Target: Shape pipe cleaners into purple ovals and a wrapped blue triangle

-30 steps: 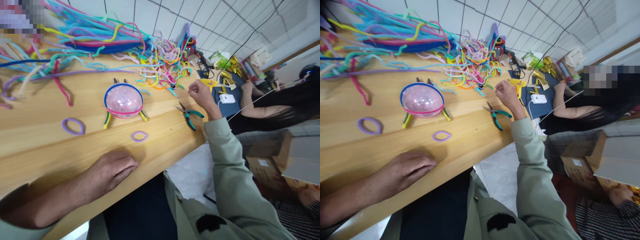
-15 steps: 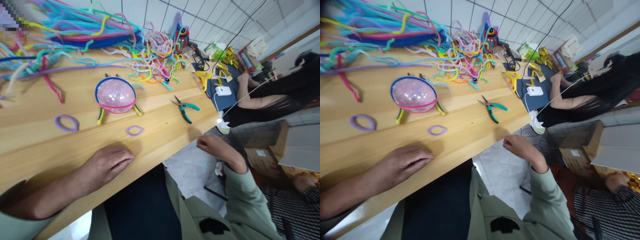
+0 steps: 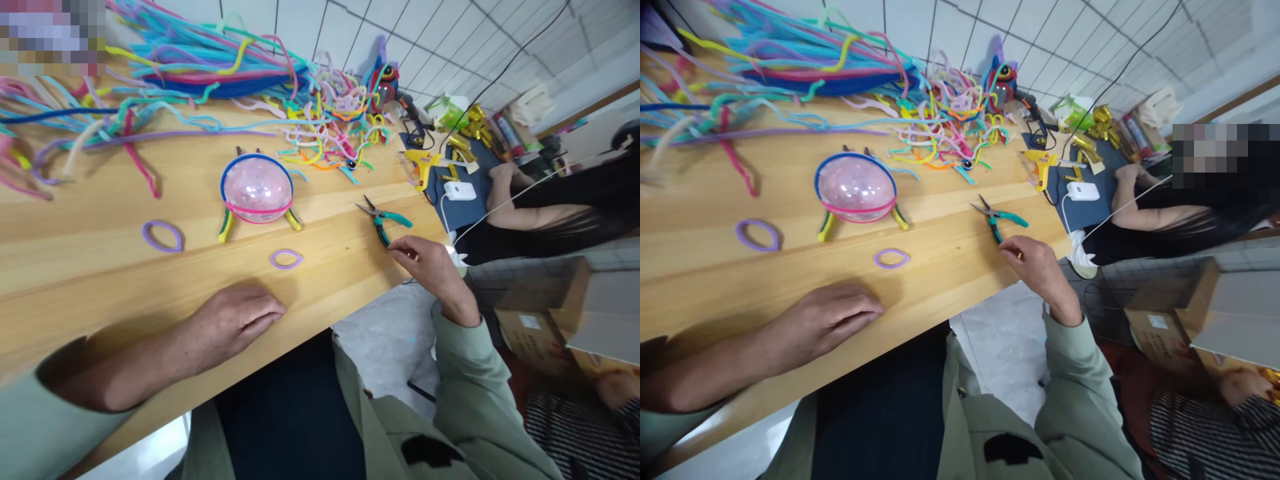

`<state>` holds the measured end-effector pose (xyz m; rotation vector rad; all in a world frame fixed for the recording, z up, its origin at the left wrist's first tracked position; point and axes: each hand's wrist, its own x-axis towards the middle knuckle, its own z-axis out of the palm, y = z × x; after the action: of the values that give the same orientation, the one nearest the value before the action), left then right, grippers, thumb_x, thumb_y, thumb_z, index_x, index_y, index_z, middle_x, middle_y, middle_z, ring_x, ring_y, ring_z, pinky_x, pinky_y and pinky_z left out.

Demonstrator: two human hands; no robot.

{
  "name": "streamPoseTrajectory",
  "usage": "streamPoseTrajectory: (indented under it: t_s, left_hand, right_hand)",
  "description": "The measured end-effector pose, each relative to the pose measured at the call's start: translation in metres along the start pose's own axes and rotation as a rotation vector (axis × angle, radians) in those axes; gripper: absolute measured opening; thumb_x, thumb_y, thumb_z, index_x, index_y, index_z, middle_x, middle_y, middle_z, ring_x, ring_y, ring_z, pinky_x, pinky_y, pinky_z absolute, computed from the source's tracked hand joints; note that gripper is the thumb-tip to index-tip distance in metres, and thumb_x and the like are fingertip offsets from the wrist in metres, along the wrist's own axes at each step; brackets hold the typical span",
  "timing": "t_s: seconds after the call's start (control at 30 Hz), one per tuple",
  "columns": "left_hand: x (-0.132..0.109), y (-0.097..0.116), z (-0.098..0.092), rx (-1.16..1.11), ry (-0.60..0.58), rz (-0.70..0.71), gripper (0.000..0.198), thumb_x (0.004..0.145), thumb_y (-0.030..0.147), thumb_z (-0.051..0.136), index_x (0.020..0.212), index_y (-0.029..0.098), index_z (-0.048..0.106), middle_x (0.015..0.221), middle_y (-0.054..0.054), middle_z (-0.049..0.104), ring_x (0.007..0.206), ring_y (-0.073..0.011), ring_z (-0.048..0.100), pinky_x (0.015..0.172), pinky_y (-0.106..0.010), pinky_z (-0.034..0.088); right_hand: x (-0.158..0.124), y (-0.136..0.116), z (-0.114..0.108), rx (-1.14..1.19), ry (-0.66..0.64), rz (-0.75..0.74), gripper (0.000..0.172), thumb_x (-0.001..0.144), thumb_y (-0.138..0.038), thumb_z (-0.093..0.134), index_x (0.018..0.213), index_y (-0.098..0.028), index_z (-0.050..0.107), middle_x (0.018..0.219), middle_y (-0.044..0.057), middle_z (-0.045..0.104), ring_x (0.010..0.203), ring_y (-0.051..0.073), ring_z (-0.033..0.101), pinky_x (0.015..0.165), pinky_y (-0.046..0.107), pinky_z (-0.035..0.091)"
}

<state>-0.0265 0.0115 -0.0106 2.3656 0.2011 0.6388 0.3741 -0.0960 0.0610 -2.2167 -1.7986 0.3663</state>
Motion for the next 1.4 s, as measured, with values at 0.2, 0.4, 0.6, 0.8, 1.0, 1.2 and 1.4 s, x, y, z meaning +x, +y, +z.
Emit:
streamPoseTrajectory:
  t_s: [0.2,0.4,0.6,0.8,1.0,1.2,1.4]
  left_hand:
    - [0.004,0.001,-0.001,-0.009,0.012,0.02,0.027,0.12,0.025,0.047,0.103,0.019,0.068,0.088,-0.001,0.078,0.078,-0.0143,0.073,0.075,-0.026,0.055]
    - [0.004,0.002,-0.001,0.004,0.013,-0.009,0.025,0.118,0.024,0.052,0.103,0.02,0.071,0.089,-0.001,0.08,0.08,-0.0147,0.076,0.076,-0.026,0.056]
    - [0.002,0.001,-0.001,0.005,0.013,0.001,0.025,0.117,0.021,0.053,0.102,0.019,0.073,0.088,-0.001,0.08,0.079,-0.0148,0.075,0.075,-0.026,0.055]
    - [0.0,-0.002,0.001,0.005,0.027,-0.02,0.028,0.119,0.028,0.051,0.104,0.02,0.073,0.092,-0.002,0.082,0.081,-0.0158,0.078,0.076,-0.027,0.058]
    - [-0.002,-0.004,0.003,-0.036,0.011,-0.059,0.022,0.115,0.025,0.057,0.104,0.022,0.076,0.093,-0.002,0.083,0.083,-0.0169,0.079,0.077,-0.028,0.06]
    - [-0.004,-0.006,0.004,-0.032,0.018,-0.058,0.023,0.116,0.027,0.055,0.106,0.021,0.075,0.094,-0.003,0.083,0.083,-0.0168,0.079,0.076,-0.028,0.059]
    - [-0.004,-0.006,0.005,-0.038,0.038,-0.034,0.019,0.116,0.025,0.057,0.107,0.021,0.073,0.094,-0.002,0.081,0.082,-0.0159,0.078,0.076,-0.027,0.057]
  right_hand:
    - [-0.075,0.016,-0.014,-0.128,-0.279,-0.078,0.018,0.101,-0.035,0.067,0.094,-0.029,0.083,0.099,0.009,0.087,0.092,0.032,0.083,0.08,0.044,0.064]
    - [-0.077,0.013,-0.004,-0.17,-0.068,-0.056,0.035,0.097,-0.038,0.074,0.132,-0.032,0.08,0.136,0.015,0.082,0.129,0.042,0.077,0.105,0.06,0.064]
    - [-0.095,0.03,0.013,-0.372,-0.071,0.16,0.022,0.096,-0.039,0.07,0.076,-0.03,0.076,0.092,0.017,0.086,0.08,0.039,0.082,0.061,0.046,0.053]
    - [-0.093,0.055,0.021,0.331,-0.108,0.575,0.058,0.087,-0.08,0.069,0.079,-0.023,0.077,0.081,0.01,0.083,0.07,0.025,0.077,0.062,0.034,0.057]
    - [-0.081,0.051,0.053,0.873,-0.052,0.757,0.076,0.06,-0.091,0.089,0.076,-0.018,0.076,0.076,0.01,0.079,0.058,0.016,0.068,0.056,0.029,0.055]
    - [-0.086,0.044,0.043,0.804,0.004,0.599,0.058,0.073,-0.078,0.085,0.068,-0.022,0.072,0.057,0.002,0.064,0.051,0.015,0.055,0.053,0.031,0.047]
    - [-0.068,0.035,0.033,0.111,0.355,0.255,0.028,0.099,-0.049,0.067,0.092,-0.029,0.084,0.092,0.01,0.084,0.087,0.031,0.076,0.086,0.048,0.061]
